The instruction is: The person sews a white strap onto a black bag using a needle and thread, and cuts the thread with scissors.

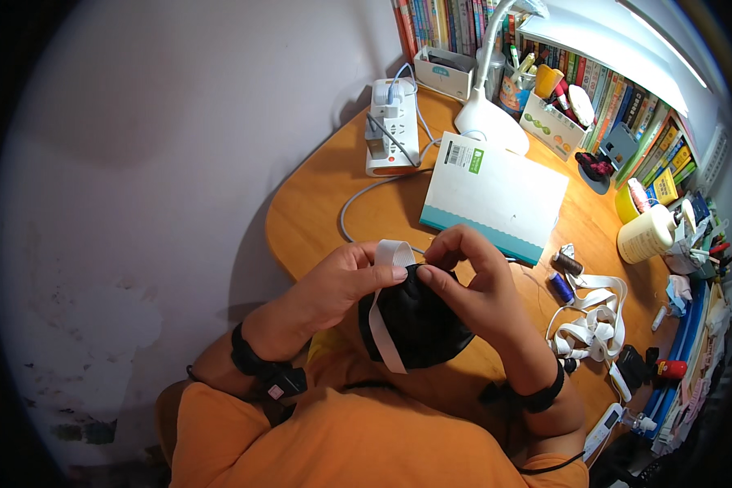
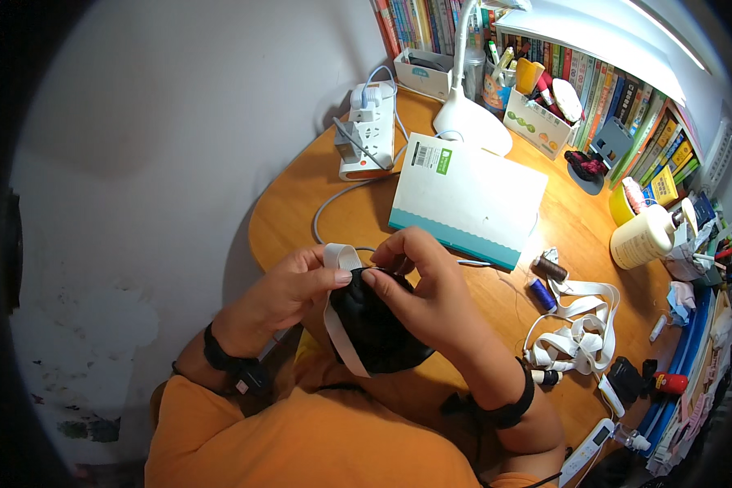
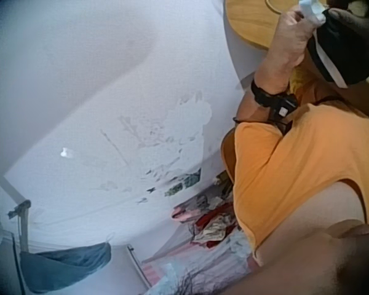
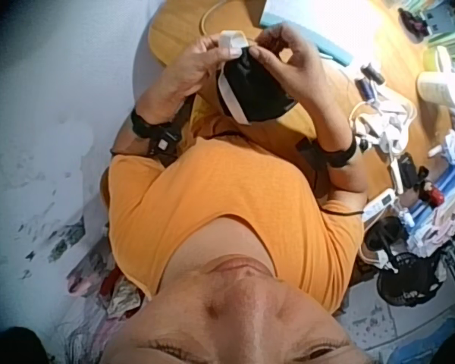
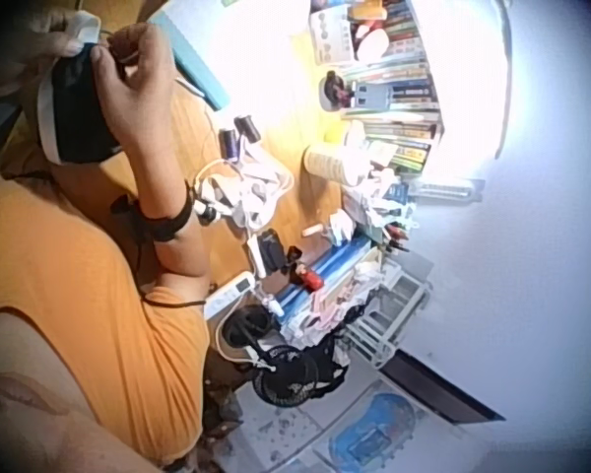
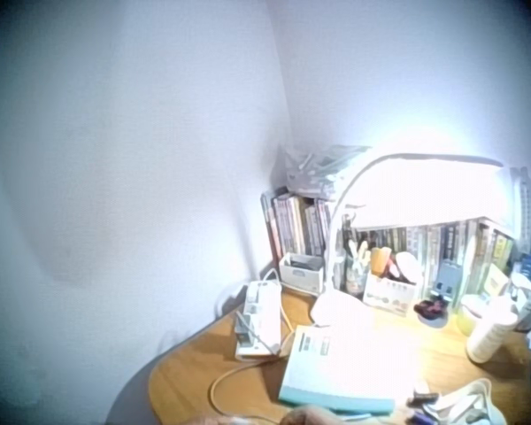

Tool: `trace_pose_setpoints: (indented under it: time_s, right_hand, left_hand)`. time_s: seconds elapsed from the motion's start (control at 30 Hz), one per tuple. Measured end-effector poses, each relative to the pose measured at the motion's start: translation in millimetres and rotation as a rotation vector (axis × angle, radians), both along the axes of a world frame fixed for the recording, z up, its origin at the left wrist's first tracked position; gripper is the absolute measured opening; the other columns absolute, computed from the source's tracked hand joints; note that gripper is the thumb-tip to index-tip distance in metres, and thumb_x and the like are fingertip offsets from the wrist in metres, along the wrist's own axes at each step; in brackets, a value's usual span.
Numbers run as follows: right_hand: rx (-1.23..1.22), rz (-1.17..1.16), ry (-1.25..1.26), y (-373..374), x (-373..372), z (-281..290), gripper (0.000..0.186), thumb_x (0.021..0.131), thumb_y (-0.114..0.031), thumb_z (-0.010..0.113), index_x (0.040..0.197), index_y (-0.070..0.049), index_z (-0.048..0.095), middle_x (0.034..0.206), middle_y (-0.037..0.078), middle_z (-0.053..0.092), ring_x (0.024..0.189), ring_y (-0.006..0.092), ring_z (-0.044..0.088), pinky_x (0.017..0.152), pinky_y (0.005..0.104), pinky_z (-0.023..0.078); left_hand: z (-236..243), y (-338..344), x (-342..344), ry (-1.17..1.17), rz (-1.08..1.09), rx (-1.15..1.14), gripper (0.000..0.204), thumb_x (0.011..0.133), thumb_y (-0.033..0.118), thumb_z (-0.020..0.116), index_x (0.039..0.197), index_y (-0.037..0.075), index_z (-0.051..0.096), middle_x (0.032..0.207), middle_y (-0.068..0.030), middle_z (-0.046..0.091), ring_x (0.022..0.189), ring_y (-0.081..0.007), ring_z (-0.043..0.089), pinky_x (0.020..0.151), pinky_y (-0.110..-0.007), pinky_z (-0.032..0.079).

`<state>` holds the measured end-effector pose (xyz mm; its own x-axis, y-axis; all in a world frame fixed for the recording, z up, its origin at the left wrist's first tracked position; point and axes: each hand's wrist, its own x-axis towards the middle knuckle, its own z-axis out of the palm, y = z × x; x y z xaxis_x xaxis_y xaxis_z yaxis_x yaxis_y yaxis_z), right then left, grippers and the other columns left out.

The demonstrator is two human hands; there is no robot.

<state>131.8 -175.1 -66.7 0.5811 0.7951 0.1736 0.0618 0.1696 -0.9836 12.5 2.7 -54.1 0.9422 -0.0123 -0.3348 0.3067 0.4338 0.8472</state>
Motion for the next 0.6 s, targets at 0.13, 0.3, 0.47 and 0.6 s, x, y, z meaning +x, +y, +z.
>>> trace_pose_setpoints:
  time_s: [0.13, 0.3, 0.47, 0.6]
  right_hand:
    - [0.103, -0.215, -0.625, 3, -1, 5, 0.016, 0.077, -0.002, 0.073, 0.089, -0.004, 0.063, 0.088, 0.010, 0.059, 0.080, 0.0286, 0.058, 0.070, 0.0353, 0.047]
    - [0.103, -0.248, -0.800, 2, -3, 5, 0.014, 0.076, -0.003, 0.071, 0.088, -0.005, 0.063, 0.089, 0.010, 0.058, 0.080, 0.0298, 0.057, 0.070, 0.0385, 0.047]
    - [0.147, -0.267, -0.941, 3, -5, 5, 0.014, 0.074, -0.003, 0.068, 0.087, -0.005, 0.062, 0.090, 0.010, 0.057, 0.082, 0.0294, 0.057, 0.071, 0.0388, 0.047]
    - [0.240, -0.312, -1.010, 3, -11, 4, 0.014, 0.072, -0.003, 0.066, 0.085, -0.004, 0.059, 0.091, 0.011, 0.056, 0.082, 0.0303, 0.056, 0.071, 0.0392, 0.046]
  left_hand:
    - [-2, -3, 2, -0.010, 0.049, 0.005, 0.026, 0.095, 0.017, 0.064, 0.117, 0.002, 0.062, 0.105, -0.0014, 0.065, 0.098, -0.0081, 0.060, 0.091, -0.025, 0.048]
    - [-8, -5, 4, -0.047, 0.042, -0.021, 0.025, 0.096, 0.016, 0.062, 0.117, 0.002, 0.062, 0.105, -0.0018, 0.066, 0.097, -0.0083, 0.061, 0.090, -0.025, 0.049]
    - [-7, -11, 4, -0.087, 0.015, 0.042, 0.026, 0.097, 0.016, 0.062, 0.118, 0.002, 0.060, 0.105, -0.0017, 0.066, 0.096, -0.0079, 0.062, 0.086, -0.024, 0.050]
    - [-1, -20, 4, -0.079, -0.005, 0.118, 0.024, 0.096, 0.016, 0.062, 0.116, 0.002, 0.059, 0.104, -0.0012, 0.066, 0.094, -0.0071, 0.062, 0.082, -0.023, 0.051]
